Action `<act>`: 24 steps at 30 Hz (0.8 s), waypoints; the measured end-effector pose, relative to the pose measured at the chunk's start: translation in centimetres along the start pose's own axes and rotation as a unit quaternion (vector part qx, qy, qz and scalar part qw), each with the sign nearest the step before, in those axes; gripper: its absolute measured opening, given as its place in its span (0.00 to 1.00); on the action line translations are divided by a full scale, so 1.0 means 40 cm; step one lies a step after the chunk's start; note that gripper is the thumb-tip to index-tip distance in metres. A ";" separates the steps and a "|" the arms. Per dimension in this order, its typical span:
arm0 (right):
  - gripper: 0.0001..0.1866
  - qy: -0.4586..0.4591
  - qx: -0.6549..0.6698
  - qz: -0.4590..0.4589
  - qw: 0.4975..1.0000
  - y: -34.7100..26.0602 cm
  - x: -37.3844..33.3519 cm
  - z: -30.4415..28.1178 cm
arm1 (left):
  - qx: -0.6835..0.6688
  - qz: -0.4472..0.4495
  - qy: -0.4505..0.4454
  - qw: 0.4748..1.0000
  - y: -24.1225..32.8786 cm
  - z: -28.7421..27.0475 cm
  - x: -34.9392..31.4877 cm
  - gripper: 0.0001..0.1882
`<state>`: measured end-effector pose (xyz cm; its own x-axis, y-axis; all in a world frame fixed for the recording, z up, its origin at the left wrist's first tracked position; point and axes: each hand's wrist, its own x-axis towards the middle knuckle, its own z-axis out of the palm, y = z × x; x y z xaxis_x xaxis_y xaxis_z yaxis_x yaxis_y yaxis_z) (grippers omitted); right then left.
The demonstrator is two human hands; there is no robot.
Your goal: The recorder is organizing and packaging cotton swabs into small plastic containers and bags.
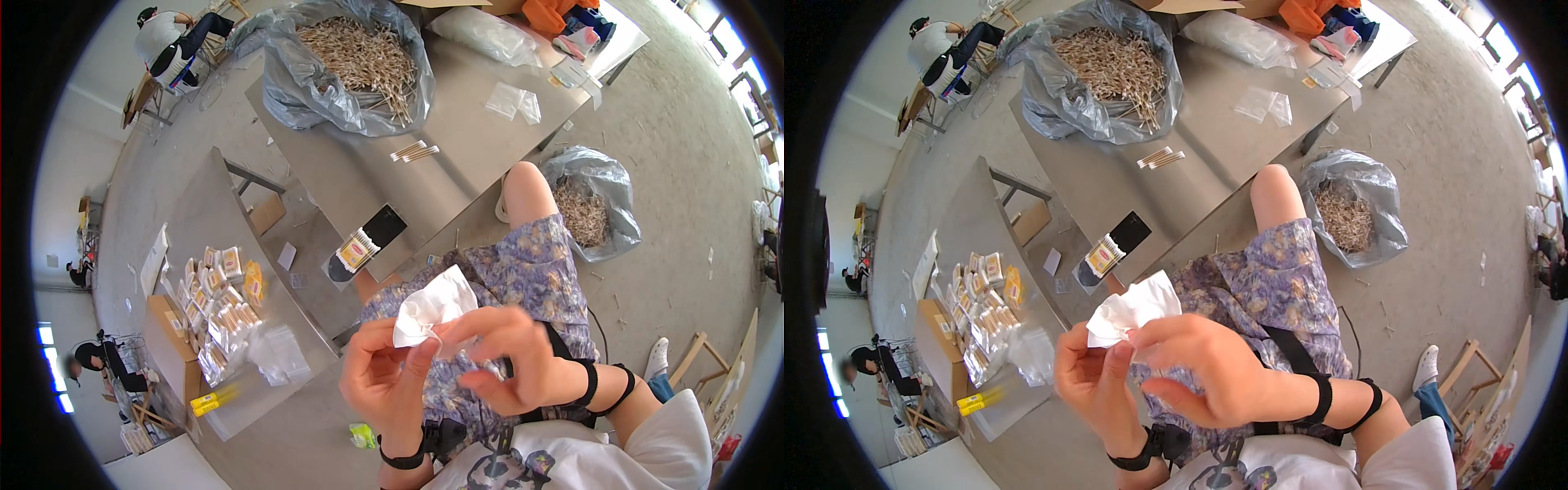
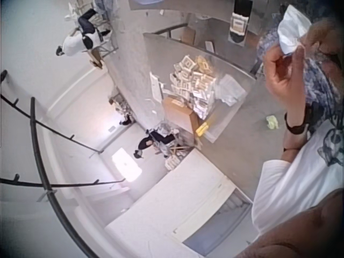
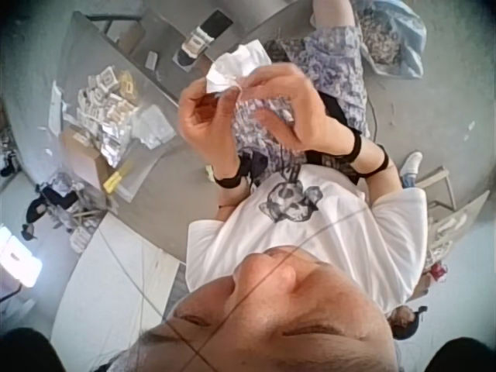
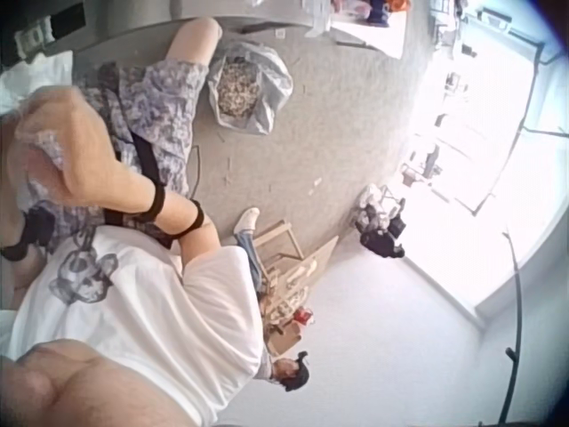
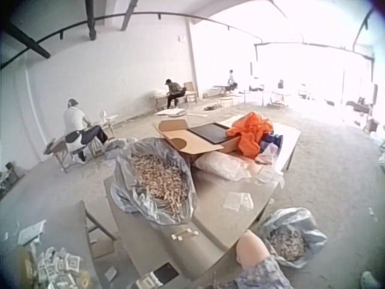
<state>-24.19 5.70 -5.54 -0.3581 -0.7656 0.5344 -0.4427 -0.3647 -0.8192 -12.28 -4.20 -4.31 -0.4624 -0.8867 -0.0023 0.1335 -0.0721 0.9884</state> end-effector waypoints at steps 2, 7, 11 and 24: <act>0.19 0.024 0.073 0.046 0.996 0.001 0.000 -0.001 | -0.006 0.000 0.003 1.000 0.002 -0.001 0.003 0.15; 0.21 0.157 0.165 0.113 0.967 -0.012 0.053 -0.020 | -0.006 0.002 0.006 1.000 0.008 -0.010 0.007 0.14; 0.23 0.147 0.214 0.168 0.951 -0.021 0.067 -0.025 | 0.018 0.032 -0.024 0.999 0.010 -0.021 0.003 0.16; 0.08 0.207 0.556 0.113 0.797 -0.274 0.127 -0.010 | -0.284 0.184 -0.129 0.932 0.101 0.021 -0.083 0.13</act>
<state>-21.50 6.00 6.24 -0.6675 -0.7219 0.1826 0.5913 -0.6629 -0.4593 -10.95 -1.18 -0.16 -0.4793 -0.7647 0.4307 0.7337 -0.0799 0.6747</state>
